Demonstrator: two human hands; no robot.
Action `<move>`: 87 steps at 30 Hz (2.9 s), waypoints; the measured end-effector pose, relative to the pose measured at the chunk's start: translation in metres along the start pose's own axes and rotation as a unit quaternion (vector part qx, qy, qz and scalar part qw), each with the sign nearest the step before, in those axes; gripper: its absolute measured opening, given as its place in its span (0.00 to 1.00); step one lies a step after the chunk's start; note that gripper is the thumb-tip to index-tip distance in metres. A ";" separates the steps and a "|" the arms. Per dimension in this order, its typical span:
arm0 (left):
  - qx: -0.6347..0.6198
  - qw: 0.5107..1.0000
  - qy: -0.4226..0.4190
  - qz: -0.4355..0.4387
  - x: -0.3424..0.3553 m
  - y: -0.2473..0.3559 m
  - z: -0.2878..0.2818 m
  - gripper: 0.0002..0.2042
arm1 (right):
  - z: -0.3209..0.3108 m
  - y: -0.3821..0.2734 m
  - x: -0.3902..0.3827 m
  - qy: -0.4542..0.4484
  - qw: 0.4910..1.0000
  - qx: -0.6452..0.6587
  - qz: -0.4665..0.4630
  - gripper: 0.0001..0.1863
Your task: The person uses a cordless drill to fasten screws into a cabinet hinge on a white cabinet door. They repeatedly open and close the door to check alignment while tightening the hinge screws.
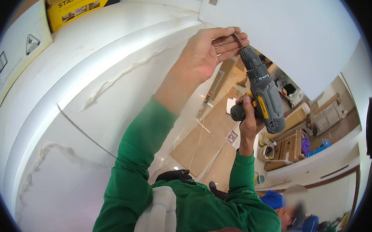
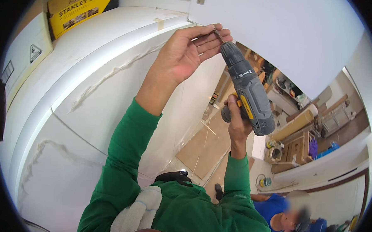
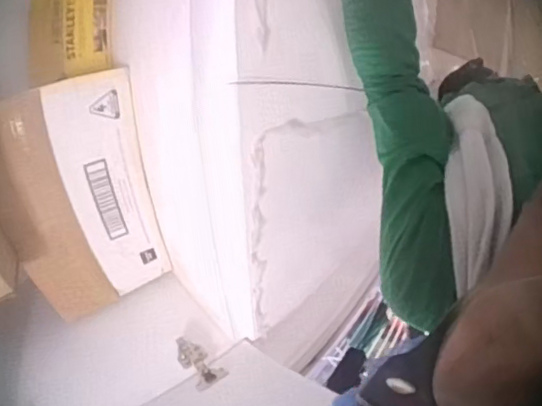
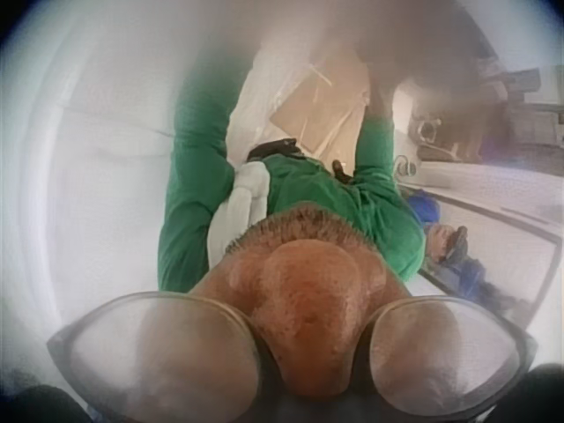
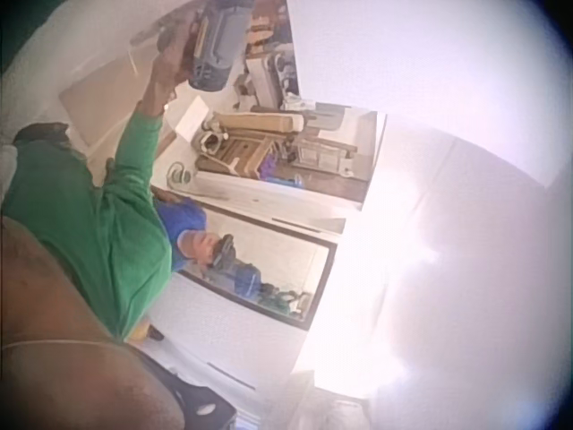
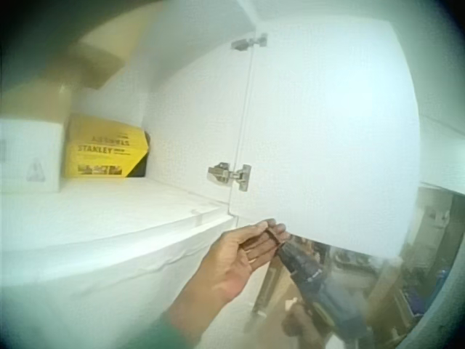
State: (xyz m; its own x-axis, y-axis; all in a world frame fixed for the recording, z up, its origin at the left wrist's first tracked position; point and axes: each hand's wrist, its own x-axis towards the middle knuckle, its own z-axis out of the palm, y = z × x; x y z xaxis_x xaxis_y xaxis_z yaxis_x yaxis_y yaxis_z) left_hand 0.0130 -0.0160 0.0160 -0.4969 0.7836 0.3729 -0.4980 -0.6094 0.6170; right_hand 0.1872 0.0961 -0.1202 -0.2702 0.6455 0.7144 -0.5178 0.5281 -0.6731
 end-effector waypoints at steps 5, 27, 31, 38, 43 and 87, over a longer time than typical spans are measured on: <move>-0.017 0.999 -0.026 -0.035 0.002 -0.015 -0.005 0.15 | -0.011 -0.007 -0.012 0.006 0.999 -0.044 0.017 0.11; 0.252 0.962 -0.021 0.108 -0.054 -0.025 -0.013 0.31 | 0.033 -0.010 0.003 -0.044 0.954 -0.248 -0.162 0.26; 0.477 0.856 -0.076 0.181 -0.116 -0.025 -0.027 0.44 | 0.055 -0.027 0.019 -0.074 0.965 -0.206 -0.147 0.29; 0.429 0.873 0.056 0.227 -0.121 -0.036 -0.007 0.44 | 0.104 -0.062 0.043 -0.151 0.952 -0.180 -0.196 0.35; 0.365 0.861 0.110 0.337 -0.115 -0.022 -0.004 0.36 | 0.123 -0.075 0.041 -0.223 0.951 -0.136 -0.164 0.41; 0.290 0.909 0.251 0.162 -0.072 0.102 0.075 0.13 | 0.176 0.097 0.173 0.092 0.962 0.251 -0.054 0.11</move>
State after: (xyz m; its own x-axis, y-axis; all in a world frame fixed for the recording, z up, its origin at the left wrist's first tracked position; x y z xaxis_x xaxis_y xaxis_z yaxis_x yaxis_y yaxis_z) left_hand 0.0514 -0.1258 0.1040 -0.8850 0.3313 0.3271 0.1185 -0.5192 0.8464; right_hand -0.0525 0.1623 -0.0281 -0.0690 0.7131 0.6977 -0.8739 0.2941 -0.3871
